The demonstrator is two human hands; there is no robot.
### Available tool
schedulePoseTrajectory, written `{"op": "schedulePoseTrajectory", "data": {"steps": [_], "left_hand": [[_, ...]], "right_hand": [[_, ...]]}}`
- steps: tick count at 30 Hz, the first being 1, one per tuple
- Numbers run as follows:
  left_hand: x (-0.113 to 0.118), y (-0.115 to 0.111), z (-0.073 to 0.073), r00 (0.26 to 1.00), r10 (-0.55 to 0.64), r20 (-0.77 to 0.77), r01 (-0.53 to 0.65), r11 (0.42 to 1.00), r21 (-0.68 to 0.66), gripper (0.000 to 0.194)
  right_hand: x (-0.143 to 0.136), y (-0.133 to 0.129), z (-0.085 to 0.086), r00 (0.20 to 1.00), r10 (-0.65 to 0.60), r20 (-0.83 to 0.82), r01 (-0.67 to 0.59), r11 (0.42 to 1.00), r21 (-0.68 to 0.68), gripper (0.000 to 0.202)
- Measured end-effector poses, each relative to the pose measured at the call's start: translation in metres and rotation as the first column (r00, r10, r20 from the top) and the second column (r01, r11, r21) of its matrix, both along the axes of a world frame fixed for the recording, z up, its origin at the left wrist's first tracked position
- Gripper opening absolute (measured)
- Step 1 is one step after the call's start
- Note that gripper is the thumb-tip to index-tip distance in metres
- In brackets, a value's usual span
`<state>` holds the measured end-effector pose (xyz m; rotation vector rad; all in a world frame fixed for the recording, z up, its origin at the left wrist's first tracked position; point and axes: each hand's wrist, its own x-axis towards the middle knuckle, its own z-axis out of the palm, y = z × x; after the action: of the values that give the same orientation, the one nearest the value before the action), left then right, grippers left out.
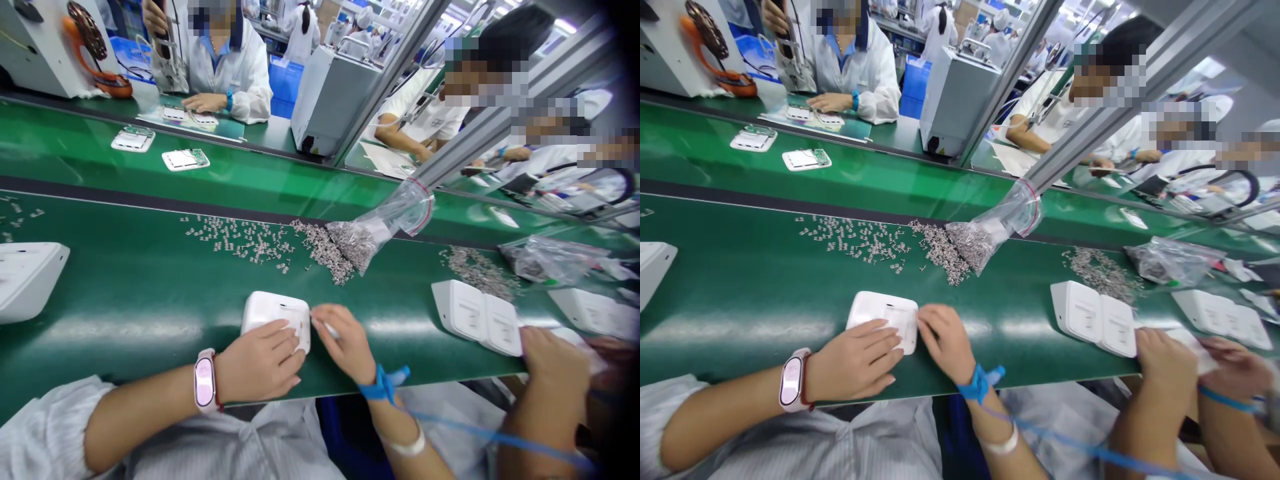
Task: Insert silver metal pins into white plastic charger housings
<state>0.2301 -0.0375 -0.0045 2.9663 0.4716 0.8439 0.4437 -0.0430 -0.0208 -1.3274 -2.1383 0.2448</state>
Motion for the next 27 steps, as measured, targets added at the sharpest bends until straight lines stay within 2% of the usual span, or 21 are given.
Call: {"op": "schedulePoseTrajectory", "data": {"steps": [2,5,7,9,14,17,19,23,25,27], "left_hand": [[-0.004,0.006,-0.002,0.998,0.038,-0.042,-0.038,0.999,-0.017,0.025],[-0.011,0.016,-0.004,0.985,0.131,-0.115,-0.137,0.989,-0.047,0.025],[-0.014,0.021,-0.004,0.97,0.198,-0.141,-0.209,0.975,-0.069,0.024],[-0.016,0.024,-0.003,0.959,0.243,-0.143,-0.257,0.962,-0.096,0.023],[-0.017,0.027,0.002,0.96,0.261,-0.1,-0.274,0.949,-0.155,0.02],[-0.02,0.03,0.007,0.966,0.259,-0.007,-0.255,0.944,-0.21,0.018],[-0.025,0.036,0.011,0.955,0.292,0.044,-0.271,0.926,-0.263,0.017],[-0.033,0.049,0.017,0.908,0.406,0.102,-0.329,0.842,-0.428,0.02],[-0.036,0.054,0.019,0.902,0.416,0.116,-0.3,0.797,-0.524,0.021],[-0.036,0.057,0.02,0.914,0.386,0.122,-0.241,0.76,-0.603,0.021]], "right_hand": [[0.006,0.037,-0.003,0.998,-0.04,0.048,0.037,0.998,0.06,0.018],[0.017,0.085,-0.011,0.968,-0.05,0.245,0.027,0.995,0.096,0.021],[0.019,0.106,-0.016,0.943,-0.019,0.333,-0.005,0.997,0.072,0.018],[0.02,0.116,-0.019,0.935,0.03,0.353,-0.041,0.999,0.025,0.014],[0.015,0.112,-0.018,0.965,0.107,0.24,-0.103,0.994,-0.029,0.015],[-0.001,0.096,-0.006,0.997,0.074,0.027,-0.074,0.997,0.0,0.014],[-0.019,0.084,0.006,0.988,0.058,-0.144,-0.06,0.998,-0.006,0.013],[-0.056,0.063,0.025,0.926,0.218,-0.309,-0.226,0.974,0.01,0.009],[-0.066,0.058,0.026,0.908,0.269,-0.32,-0.269,0.962,0.045,0.011],[-0.068,0.056,0.022,0.912,0.269,-0.309,-0.257,0.963,0.081,0.015]]}}
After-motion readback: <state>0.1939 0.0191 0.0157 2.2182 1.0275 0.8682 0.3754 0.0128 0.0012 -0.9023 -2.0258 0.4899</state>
